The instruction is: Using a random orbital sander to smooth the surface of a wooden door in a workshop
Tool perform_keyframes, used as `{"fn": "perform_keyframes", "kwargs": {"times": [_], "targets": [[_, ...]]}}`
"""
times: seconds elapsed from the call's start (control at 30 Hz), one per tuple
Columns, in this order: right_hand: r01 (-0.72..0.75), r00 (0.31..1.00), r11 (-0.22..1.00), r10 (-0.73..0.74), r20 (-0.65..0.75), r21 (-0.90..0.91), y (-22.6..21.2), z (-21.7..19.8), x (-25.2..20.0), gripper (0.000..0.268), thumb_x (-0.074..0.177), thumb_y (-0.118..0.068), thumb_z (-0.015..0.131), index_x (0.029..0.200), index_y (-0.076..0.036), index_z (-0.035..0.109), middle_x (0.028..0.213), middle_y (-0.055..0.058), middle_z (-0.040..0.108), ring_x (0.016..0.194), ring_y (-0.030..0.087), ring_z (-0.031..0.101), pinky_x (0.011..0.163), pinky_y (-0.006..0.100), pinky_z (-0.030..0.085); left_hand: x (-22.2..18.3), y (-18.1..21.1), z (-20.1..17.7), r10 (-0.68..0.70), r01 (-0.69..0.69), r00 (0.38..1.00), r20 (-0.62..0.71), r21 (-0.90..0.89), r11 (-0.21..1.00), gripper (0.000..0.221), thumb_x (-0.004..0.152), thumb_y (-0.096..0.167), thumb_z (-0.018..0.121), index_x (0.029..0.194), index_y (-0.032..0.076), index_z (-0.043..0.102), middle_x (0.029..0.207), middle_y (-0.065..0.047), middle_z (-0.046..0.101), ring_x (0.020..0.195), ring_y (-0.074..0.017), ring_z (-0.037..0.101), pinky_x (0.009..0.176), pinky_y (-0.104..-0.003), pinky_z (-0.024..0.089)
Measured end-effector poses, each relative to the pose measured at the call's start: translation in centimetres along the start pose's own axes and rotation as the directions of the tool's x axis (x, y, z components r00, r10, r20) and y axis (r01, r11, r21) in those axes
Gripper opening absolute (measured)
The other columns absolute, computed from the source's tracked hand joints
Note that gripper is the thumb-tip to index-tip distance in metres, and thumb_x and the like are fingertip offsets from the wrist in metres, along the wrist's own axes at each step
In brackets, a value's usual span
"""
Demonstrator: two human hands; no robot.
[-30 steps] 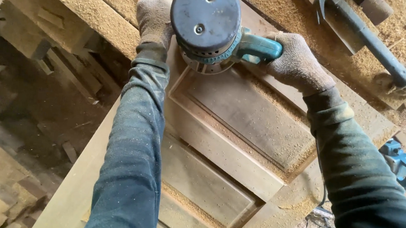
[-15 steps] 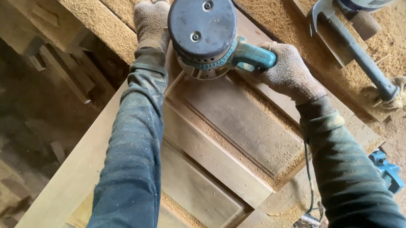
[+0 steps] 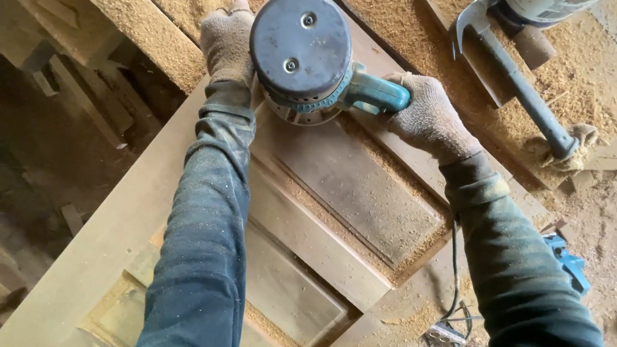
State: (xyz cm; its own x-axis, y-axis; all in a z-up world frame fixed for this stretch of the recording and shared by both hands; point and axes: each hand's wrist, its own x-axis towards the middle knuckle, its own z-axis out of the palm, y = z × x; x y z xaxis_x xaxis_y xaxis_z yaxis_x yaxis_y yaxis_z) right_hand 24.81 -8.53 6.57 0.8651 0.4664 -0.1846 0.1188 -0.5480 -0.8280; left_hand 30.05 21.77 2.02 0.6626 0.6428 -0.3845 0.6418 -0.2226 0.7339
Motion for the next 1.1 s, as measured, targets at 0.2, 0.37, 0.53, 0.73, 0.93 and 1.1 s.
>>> {"fn": "perform_keyframes", "kwargs": {"times": [0.2, 0.37, 0.53, 0.73, 0.93, 1.1], "targets": [[-0.013, 1.0, 0.995, 0.012, -0.011, -0.099, 2.1, -0.8, -1.8, 0.046, 0.064, -0.007, 0.068, 0.109, -0.013, 0.076, 0.094, 0.003, 0.074, 0.082, 0.017, 0.066, 0.075, 0.034, 0.053, -2.8, 0.3, 0.7, -0.028, 0.028, 0.999, -0.017, 0.01, 1.0, 0.048, 0.092, 0.046, 0.048, 0.078, 0.007, 0.072, 0.092, -0.014, 0.077, 0.089, -0.0271, 0.073, 0.08, -0.045, 0.058], [-0.064, 0.998, 0.994, 0.062, -0.019, -0.09, 3.1, -1.4, -3.8, 0.051, 0.062, -0.006, 0.071, 0.112, -0.014, 0.076, 0.096, 0.001, 0.074, 0.085, 0.015, 0.065, 0.079, 0.033, 0.052, -4.7, -0.2, 1.9, -0.021, 0.021, 1.0, -0.011, 0.055, 0.998, 0.049, 0.092, 0.046, 0.045, 0.084, 0.007, 0.074, 0.1, -0.017, 0.078, 0.096, -0.0312, 0.072, 0.083, -0.047, 0.055], [-0.128, 0.992, 0.988, 0.127, -0.011, -0.086, 3.7, -2.3, -6.1, 0.045, 0.063, -0.006, 0.074, 0.107, -0.015, 0.076, 0.095, 0.002, 0.074, 0.083, 0.017, 0.067, 0.078, 0.035, 0.053, -5.6, -1.8, 3.9, -0.037, 0.039, 0.999, -0.013, 0.155, 0.987, 0.063, 0.091, 0.052, 0.04, 0.102, 0.003, 0.077, 0.114, -0.025, 0.073, 0.111, -0.0447, 0.067, 0.096, -0.051, 0.051], [-0.214, 0.976, 0.975, 0.212, -0.044, -0.052, 3.1, -3.2, -9.4, 0.056, 0.063, -0.014, 0.076, 0.119, -0.019, 0.074, 0.105, 0.021, 0.074, 0.109, 0.045, 0.068, 0.097, 0.057, 0.05, -9.5, -2.7, 4.9, -0.057, 0.046, 0.996, 0.067, 0.153, 0.987, 0.058, 0.097, 0.054, 0.042, 0.122, 0.011, 0.072, 0.128, -0.016, 0.071, 0.132, -0.0335, 0.059, 0.114, -0.044, 0.047], [-0.231, 0.972, 0.971, 0.228, -0.048, -0.059, 5.3, -4.3, -12.6, 0.061, 0.061, -0.016, 0.079, 0.122, -0.023, 0.073, 0.106, 0.02, 0.073, 0.109, 0.044, 0.067, 0.096, 0.057, 0.052, -11.5, -4.4, 7.4, -0.031, 0.02, 0.997, 0.073, 0.145, 0.989, 0.055, 0.097, 0.056, 0.042, 0.111, 0.015, 0.076, 0.119, -0.013, 0.075, 0.127, -0.033, 0.062, 0.109, -0.043, 0.05], [-0.218, 0.976, 0.969, 0.214, -0.046, -0.118, 6.8, -5.0, -15.2, 0.059, 0.062, -0.02, 0.078, 0.121, -0.022, 0.073, 0.102, 0.02, 0.073, 0.106, 0.046, 0.068, 0.095, 0.059, 0.053, -14.1, -4.6, 8.6, -0.048, 0.038, 0.997, 0.059, 0.155, 0.987, 0.051, 0.096, 0.055, 0.045, 0.108, 0.017, 0.077, 0.111, -0.009, 0.078, 0.125, -0.0312, 0.064, 0.107, -0.041, 0.052]]}}
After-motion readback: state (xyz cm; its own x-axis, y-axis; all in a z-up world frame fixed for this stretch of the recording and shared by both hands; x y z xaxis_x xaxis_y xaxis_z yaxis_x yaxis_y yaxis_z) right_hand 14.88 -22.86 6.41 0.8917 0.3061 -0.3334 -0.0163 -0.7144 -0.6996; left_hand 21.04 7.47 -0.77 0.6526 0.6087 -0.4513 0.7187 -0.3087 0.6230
